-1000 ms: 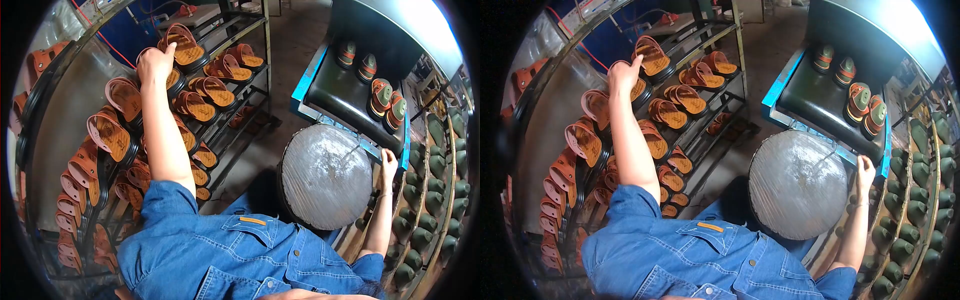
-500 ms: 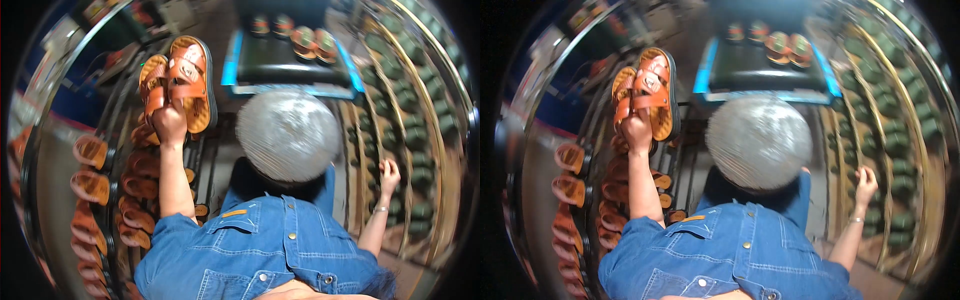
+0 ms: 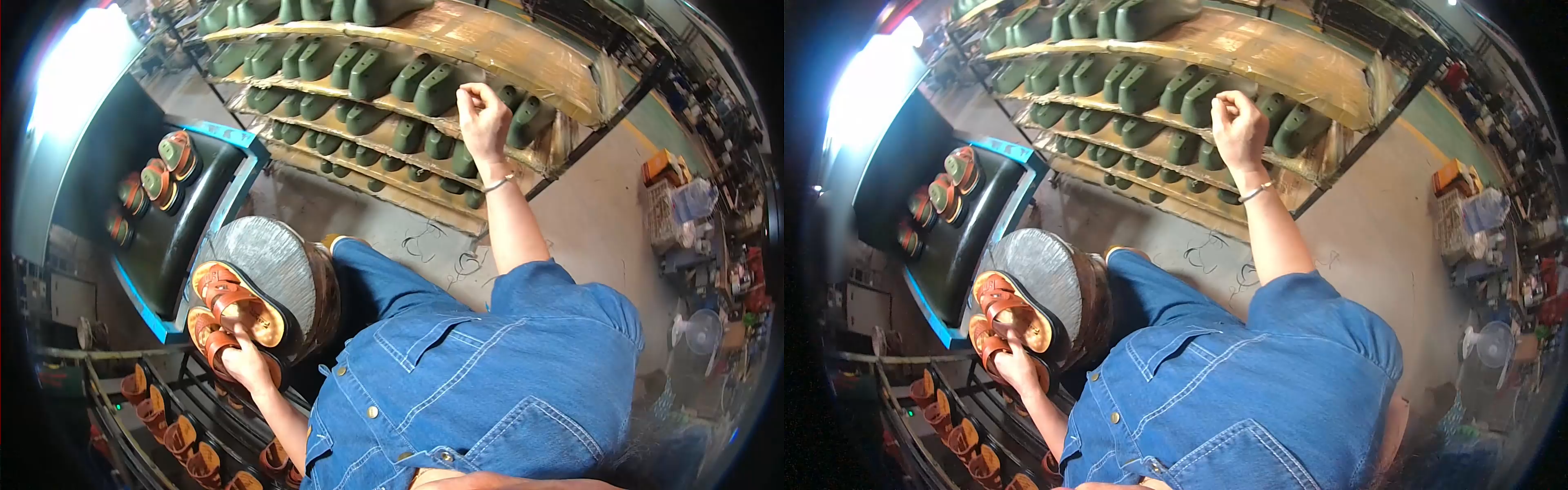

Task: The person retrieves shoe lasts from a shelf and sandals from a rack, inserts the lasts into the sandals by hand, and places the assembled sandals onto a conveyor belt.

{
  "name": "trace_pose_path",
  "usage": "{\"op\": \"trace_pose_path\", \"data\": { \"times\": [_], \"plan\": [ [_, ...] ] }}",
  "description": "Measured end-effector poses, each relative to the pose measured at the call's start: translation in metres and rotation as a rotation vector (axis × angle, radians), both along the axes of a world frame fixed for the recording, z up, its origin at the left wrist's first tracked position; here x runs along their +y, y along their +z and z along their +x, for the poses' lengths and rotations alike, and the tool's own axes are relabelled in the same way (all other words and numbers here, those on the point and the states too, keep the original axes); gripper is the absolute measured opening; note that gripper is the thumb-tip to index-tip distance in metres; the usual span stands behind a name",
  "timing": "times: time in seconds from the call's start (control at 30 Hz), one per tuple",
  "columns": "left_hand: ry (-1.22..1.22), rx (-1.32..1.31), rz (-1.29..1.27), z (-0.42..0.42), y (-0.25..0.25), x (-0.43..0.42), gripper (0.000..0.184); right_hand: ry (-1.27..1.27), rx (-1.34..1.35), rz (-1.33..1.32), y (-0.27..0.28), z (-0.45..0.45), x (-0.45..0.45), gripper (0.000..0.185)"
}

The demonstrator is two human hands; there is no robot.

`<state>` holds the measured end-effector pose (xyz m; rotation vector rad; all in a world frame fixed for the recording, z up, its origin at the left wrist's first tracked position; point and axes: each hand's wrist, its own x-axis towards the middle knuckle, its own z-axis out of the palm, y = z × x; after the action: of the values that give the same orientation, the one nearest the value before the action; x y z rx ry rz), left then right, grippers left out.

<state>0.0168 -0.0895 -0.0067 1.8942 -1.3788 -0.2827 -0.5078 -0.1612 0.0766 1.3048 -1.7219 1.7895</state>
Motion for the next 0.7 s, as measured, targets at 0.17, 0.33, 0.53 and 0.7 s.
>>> {"op": "trace_pose_path", "data": {
  "times": [0.17, 0.33, 0.53, 0.7],
  "plan": [
    [-0.251, 0.284, 0.045, -0.022, 0.004, 0.022, 0.042, -0.380, 0.315, -0.154, -0.016, -0.035, 0.025, 0.016],
    [-0.405, 0.415, 0.066, -0.030, 0.030, 0.032, 0.048, -0.522, -0.273, 0.454, -0.067, -0.109, 0.048, 0.102],
    [-0.549, 0.434, -0.082, -0.007, 0.053, 0.028, 0.029, -0.417, -0.206, 0.160, -0.084, -0.140, 0.042, 0.087],
    [-0.347, 0.314, -0.358, 0.044, 0.054, 0.009, 0.025, 0.234, -0.631, -0.180, -0.060, -0.116, 0.128, 0.052]
  ]
}}
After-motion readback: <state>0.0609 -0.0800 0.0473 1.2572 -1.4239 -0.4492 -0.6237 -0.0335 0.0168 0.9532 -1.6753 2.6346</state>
